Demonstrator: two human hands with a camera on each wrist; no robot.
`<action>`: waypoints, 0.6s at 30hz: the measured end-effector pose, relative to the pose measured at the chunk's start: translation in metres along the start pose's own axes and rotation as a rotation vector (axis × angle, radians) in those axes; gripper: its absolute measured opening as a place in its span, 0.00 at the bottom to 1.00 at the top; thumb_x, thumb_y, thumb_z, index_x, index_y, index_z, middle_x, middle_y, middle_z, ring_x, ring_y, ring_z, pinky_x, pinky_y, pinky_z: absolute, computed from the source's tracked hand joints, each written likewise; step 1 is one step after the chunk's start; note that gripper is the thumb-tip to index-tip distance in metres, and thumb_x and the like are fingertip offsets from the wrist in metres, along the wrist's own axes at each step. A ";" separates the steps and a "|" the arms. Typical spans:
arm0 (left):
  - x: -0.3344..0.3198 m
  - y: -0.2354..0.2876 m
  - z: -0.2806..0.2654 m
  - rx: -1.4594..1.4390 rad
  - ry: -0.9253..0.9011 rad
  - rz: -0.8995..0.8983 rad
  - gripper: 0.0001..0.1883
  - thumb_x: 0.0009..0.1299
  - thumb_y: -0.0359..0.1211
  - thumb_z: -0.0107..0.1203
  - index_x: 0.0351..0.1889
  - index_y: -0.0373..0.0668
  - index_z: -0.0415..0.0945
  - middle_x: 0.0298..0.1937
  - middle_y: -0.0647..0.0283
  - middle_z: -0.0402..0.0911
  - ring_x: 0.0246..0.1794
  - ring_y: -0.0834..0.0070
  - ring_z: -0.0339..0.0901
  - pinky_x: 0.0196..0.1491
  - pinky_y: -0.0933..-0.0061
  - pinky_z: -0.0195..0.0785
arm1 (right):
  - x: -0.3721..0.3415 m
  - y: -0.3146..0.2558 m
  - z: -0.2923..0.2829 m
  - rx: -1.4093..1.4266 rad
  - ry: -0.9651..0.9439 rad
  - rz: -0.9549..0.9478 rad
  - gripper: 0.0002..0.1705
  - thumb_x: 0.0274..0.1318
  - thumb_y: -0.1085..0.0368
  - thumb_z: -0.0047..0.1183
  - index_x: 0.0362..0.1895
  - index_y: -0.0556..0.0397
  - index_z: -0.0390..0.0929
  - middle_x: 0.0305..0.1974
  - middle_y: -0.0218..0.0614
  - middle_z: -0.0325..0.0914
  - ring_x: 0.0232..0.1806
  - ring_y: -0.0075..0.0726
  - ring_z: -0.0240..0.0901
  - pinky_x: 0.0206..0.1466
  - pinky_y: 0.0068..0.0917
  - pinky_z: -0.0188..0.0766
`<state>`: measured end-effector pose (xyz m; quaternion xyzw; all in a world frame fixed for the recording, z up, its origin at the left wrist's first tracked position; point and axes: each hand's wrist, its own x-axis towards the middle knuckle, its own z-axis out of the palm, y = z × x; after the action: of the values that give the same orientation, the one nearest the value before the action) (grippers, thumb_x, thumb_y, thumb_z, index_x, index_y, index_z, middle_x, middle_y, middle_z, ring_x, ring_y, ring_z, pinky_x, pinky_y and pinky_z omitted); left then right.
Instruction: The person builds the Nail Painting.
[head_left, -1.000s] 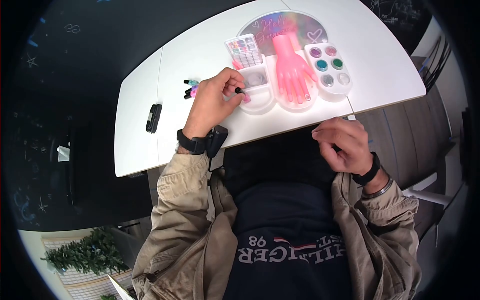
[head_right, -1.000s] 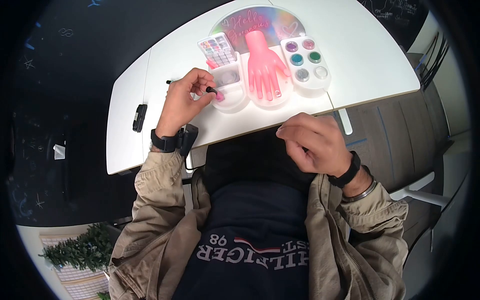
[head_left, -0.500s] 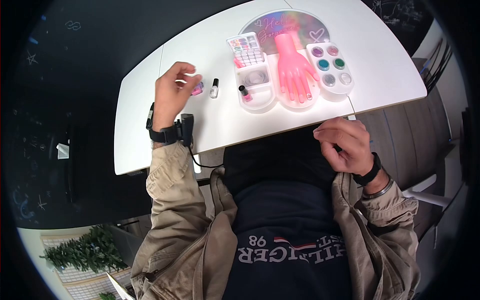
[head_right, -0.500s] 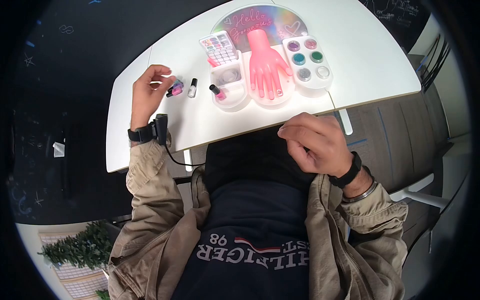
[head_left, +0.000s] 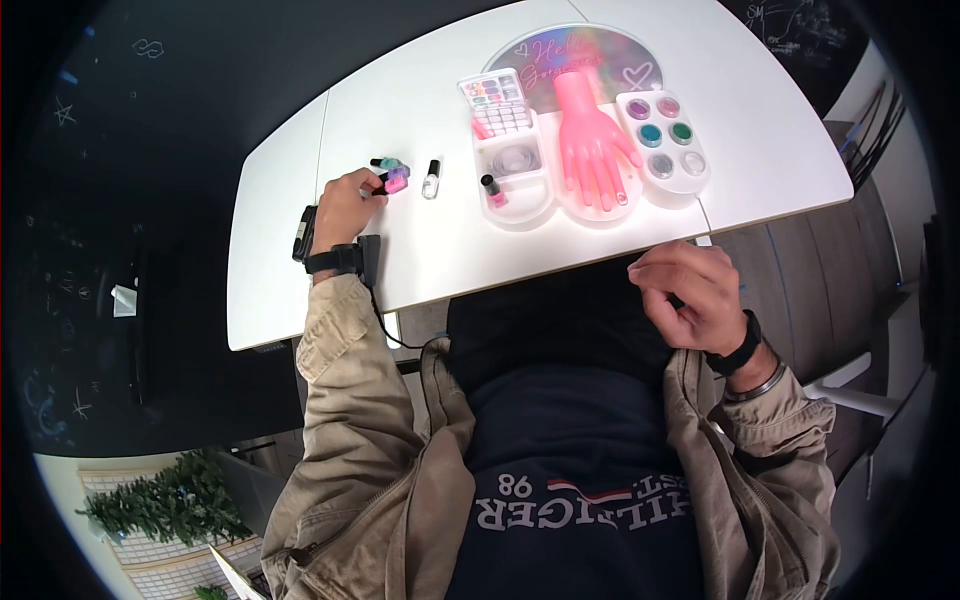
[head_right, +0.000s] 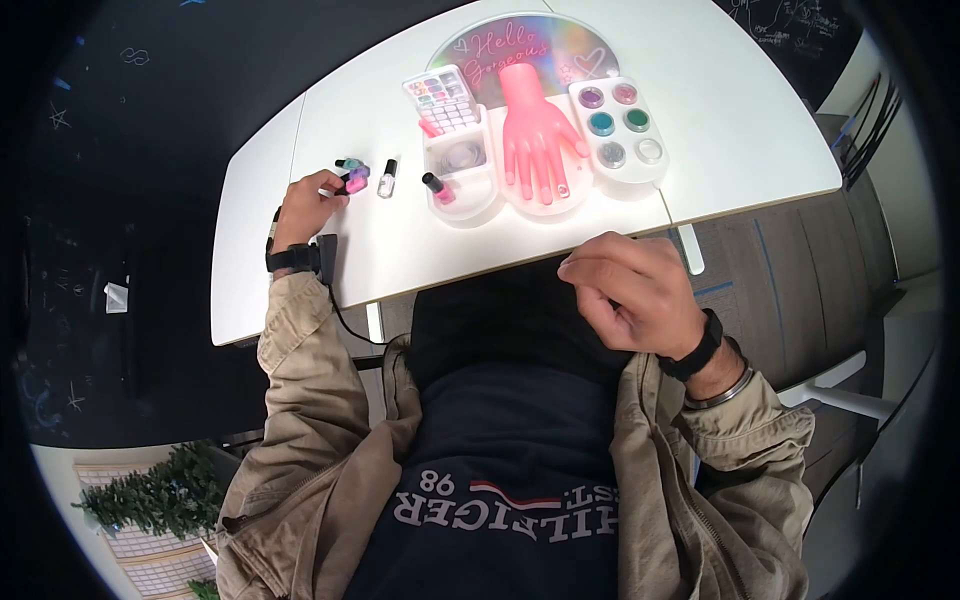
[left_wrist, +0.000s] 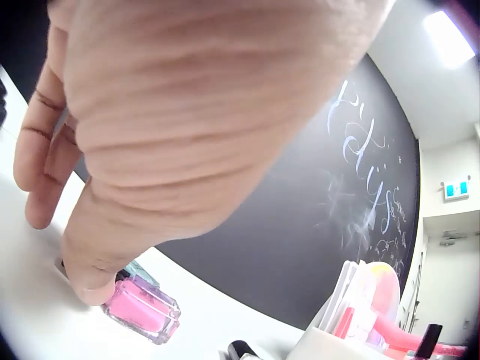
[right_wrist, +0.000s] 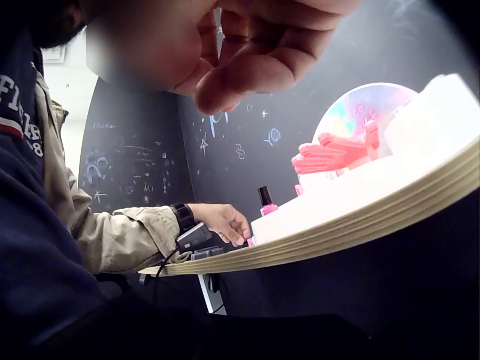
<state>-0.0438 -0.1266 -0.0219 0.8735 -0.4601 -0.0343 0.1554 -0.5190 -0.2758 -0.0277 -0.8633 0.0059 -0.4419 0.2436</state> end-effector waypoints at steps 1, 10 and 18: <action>0.000 0.001 0.001 0.001 0.006 -0.002 0.14 0.68 0.29 0.77 0.51 0.40 0.91 0.47 0.55 0.96 0.41 0.63 0.94 0.48 0.61 0.84 | 0.000 0.000 0.000 0.002 0.002 0.000 0.14 0.51 0.81 0.63 0.41 0.54 0.89 0.39 0.36 0.87 0.23 0.35 0.80 0.26 0.31 0.75; -0.002 0.021 -0.015 -0.162 0.069 0.075 0.08 0.72 0.22 0.72 0.47 0.35 0.87 0.40 0.57 0.92 0.36 0.68 0.90 0.42 0.65 0.81 | -0.002 0.001 0.000 0.001 0.017 -0.009 0.13 0.51 0.81 0.63 0.41 0.55 0.88 0.39 0.36 0.87 0.25 0.36 0.81 0.27 0.32 0.76; -0.028 0.091 -0.050 -0.260 0.201 0.375 0.07 0.77 0.22 0.69 0.51 0.35 0.86 0.45 0.62 0.90 0.43 0.75 0.90 0.49 0.72 0.82 | -0.003 0.002 0.001 0.004 0.006 0.003 0.13 0.51 0.80 0.63 0.42 0.54 0.89 0.39 0.36 0.88 0.24 0.35 0.81 0.27 0.32 0.76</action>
<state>-0.1218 -0.1397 0.0509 0.7446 -0.5879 0.0234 0.3152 -0.5195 -0.2762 -0.0313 -0.8613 0.0071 -0.4443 0.2462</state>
